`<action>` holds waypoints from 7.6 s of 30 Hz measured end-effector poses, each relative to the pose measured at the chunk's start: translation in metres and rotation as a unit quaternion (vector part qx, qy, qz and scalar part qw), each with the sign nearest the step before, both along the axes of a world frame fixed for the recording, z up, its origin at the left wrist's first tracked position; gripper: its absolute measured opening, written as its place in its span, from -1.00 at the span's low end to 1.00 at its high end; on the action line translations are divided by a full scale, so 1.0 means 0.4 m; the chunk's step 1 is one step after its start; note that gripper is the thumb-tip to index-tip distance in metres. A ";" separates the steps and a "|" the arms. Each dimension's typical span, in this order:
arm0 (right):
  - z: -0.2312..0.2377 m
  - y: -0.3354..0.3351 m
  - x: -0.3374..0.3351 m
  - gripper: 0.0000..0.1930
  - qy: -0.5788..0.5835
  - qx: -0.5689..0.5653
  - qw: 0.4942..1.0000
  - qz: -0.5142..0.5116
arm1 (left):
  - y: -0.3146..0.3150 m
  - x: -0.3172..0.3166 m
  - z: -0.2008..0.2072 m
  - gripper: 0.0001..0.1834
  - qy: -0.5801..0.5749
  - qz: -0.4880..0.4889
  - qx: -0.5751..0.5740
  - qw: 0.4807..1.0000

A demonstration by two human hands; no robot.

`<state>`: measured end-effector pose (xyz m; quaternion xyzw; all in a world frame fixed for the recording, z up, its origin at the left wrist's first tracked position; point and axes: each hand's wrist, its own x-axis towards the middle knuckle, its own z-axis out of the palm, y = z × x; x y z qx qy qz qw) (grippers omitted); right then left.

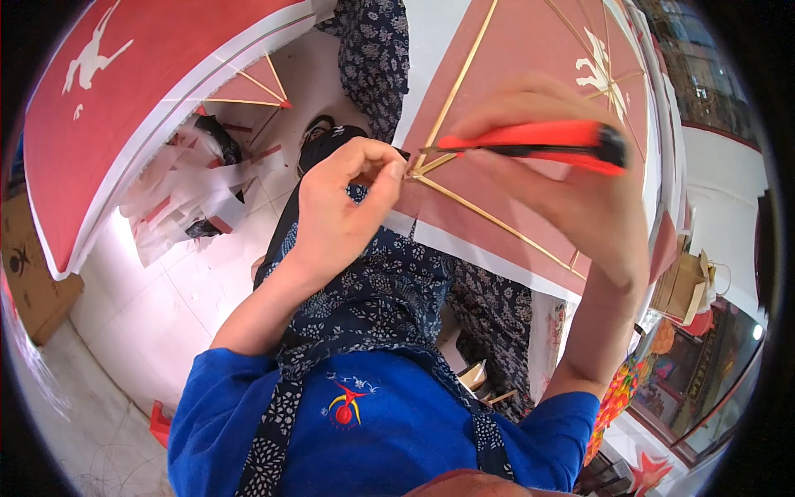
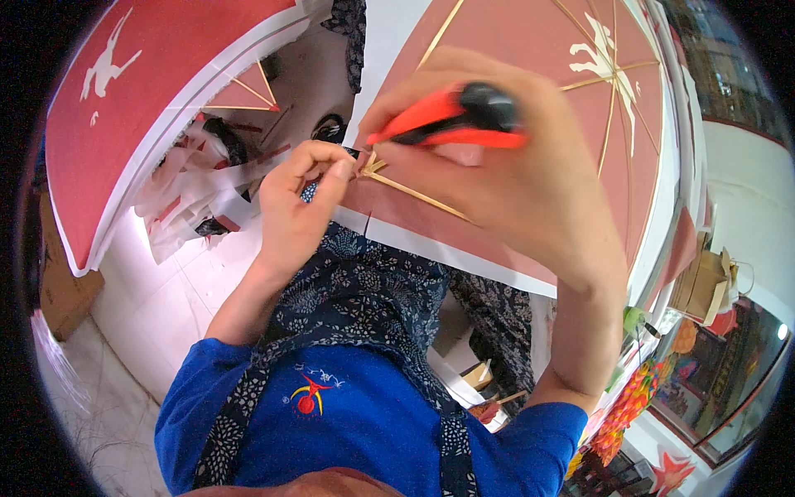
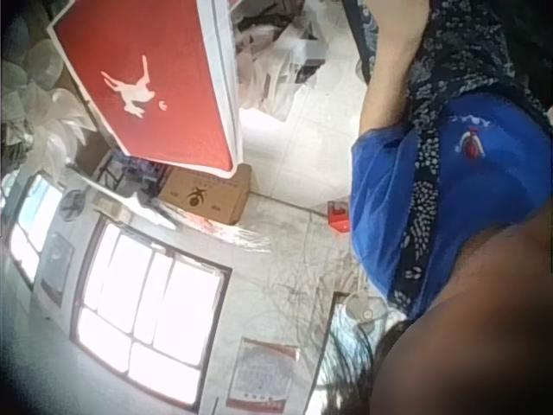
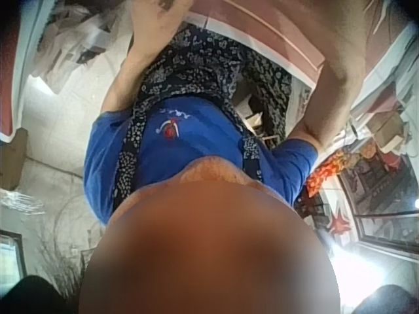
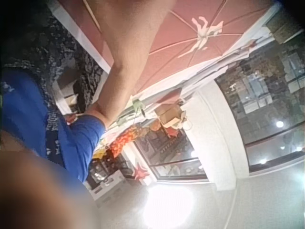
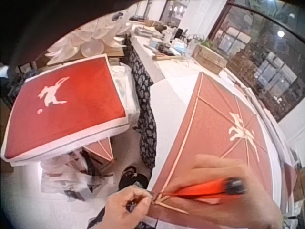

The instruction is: Manufacturing a decorative paper craft by applying glue to a frame, trimming paper with a utility knife, and cutting edges with scissors.

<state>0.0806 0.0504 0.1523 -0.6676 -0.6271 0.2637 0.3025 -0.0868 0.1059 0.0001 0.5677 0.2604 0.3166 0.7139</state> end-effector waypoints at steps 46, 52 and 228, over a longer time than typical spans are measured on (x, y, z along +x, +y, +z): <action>0.109 -0.064 0.172 -0.78 0.147 -0.034 0.973 -0.176 | 0.295 0.012 -0.048 -0.40 0.040 -0.197 -0.084 0.976; 0.081 0.137 0.366 -0.74 0.067 0.087 0.953 -0.281 | 0.645 0.444 -0.039 -0.03 0.165 0.184 0.357 0.901; -0.206 -1.310 0.072 -0.40 -0.417 -0.136 0.607 -0.663 | -0.517 0.236 0.026 -0.52 -0.039 -0.174 -0.326 0.928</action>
